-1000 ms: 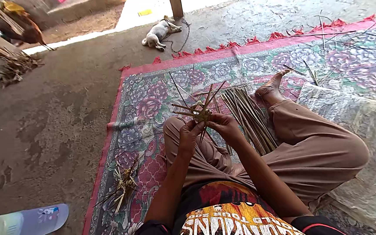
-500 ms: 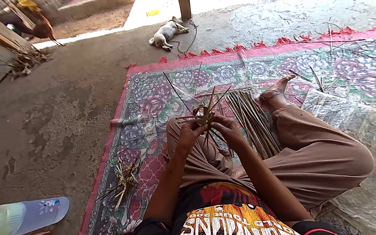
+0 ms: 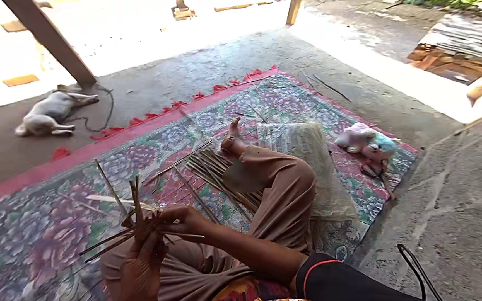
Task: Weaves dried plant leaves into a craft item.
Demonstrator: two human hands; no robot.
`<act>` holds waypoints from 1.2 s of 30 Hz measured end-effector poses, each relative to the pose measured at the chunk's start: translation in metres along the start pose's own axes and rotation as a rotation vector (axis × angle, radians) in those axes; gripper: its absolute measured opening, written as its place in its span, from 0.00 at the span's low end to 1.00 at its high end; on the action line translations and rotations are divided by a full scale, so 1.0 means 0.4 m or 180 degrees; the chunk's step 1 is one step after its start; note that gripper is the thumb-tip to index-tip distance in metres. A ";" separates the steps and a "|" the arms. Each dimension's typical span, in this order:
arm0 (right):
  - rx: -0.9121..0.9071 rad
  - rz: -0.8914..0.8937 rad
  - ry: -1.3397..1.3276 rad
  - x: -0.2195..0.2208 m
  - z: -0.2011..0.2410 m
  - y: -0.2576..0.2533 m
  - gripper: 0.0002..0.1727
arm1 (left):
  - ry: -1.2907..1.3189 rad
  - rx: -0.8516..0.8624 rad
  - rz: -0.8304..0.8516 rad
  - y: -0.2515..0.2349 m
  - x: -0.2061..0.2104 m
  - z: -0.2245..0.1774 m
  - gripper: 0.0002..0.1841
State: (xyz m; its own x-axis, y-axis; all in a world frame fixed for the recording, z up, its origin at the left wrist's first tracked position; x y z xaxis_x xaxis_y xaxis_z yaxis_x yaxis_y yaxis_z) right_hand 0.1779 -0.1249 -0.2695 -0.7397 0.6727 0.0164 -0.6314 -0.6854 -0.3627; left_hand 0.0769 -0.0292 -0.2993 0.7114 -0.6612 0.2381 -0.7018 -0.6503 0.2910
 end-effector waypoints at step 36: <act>0.0731 0.0248 -0.0093 -0.143 -0.008 0.009 0.12 | -0.0406 0.0551 0.0207 -0.012 0.148 -0.028 0.07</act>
State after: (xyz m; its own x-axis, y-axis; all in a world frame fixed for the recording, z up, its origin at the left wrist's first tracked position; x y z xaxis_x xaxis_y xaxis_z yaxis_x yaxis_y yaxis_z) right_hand 0.2189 -0.1650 -0.2746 -0.7927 0.6092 0.0249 -0.6059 -0.7826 -0.1425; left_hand 0.1226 -0.0611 -0.2764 0.6616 -0.7388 0.1288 -0.7499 -0.6518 0.1130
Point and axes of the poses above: each hand's wrist, its own y-axis away from the middle knuckle, its own x-axis out of the palm, z = x × y, the point moved 7 cm from there along -y, towards the middle knuckle, and after that the axes turned 2 degrees about -z, right-handed, at the moved point
